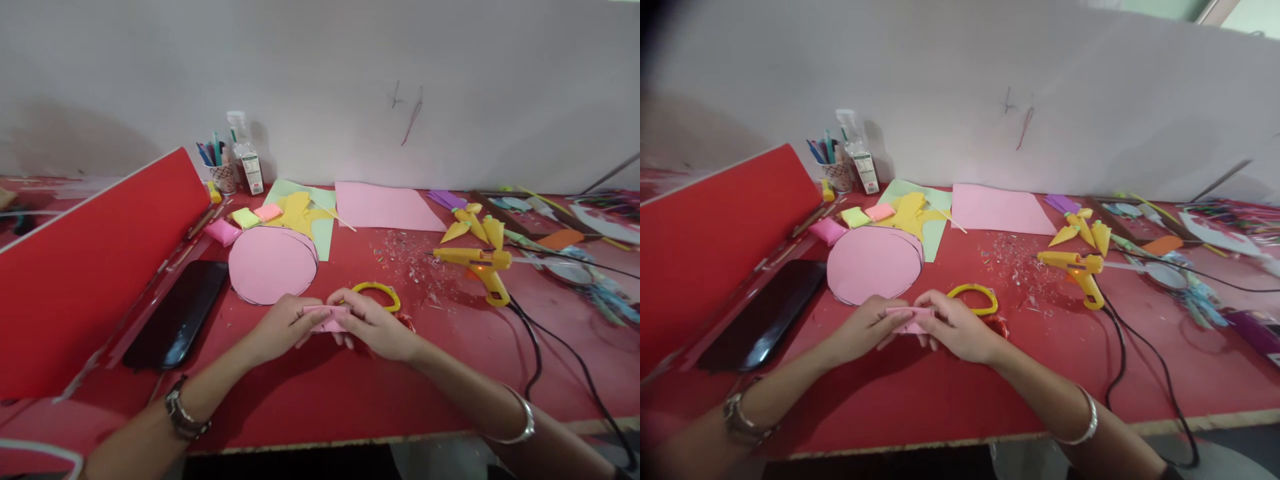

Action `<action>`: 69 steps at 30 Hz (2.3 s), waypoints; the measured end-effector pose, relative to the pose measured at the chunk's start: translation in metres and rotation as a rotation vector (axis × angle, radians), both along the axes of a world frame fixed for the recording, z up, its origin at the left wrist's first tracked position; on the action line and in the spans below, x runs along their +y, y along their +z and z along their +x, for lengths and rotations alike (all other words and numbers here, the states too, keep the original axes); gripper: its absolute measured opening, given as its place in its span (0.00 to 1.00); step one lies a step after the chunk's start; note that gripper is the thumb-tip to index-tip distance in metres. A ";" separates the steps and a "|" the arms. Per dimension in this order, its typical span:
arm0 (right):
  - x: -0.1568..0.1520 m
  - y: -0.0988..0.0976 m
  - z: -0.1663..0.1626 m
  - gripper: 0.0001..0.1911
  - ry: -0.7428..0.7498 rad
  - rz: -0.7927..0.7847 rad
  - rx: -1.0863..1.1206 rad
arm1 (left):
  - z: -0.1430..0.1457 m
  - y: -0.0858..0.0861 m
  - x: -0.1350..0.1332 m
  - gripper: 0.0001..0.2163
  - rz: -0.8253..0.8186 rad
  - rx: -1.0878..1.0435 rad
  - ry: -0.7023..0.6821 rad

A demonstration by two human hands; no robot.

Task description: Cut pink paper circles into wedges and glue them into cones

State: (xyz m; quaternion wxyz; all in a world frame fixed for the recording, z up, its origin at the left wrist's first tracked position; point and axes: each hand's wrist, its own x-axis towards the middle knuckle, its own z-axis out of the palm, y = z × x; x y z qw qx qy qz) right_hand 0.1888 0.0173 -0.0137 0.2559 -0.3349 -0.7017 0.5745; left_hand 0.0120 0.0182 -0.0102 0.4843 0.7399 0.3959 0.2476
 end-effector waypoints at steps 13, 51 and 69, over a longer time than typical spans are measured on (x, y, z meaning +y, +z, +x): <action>-0.001 0.004 -0.001 0.12 0.010 0.173 -0.218 | 0.004 -0.010 0.004 0.21 0.250 0.109 -0.019; 0.178 0.036 -0.068 0.14 -0.312 0.794 -1.190 | -0.006 -0.004 0.008 0.19 0.416 0.548 0.251; 0.065 0.065 0.002 0.08 0.123 0.711 -1.012 | -0.015 -0.003 0.021 0.12 0.425 0.619 0.392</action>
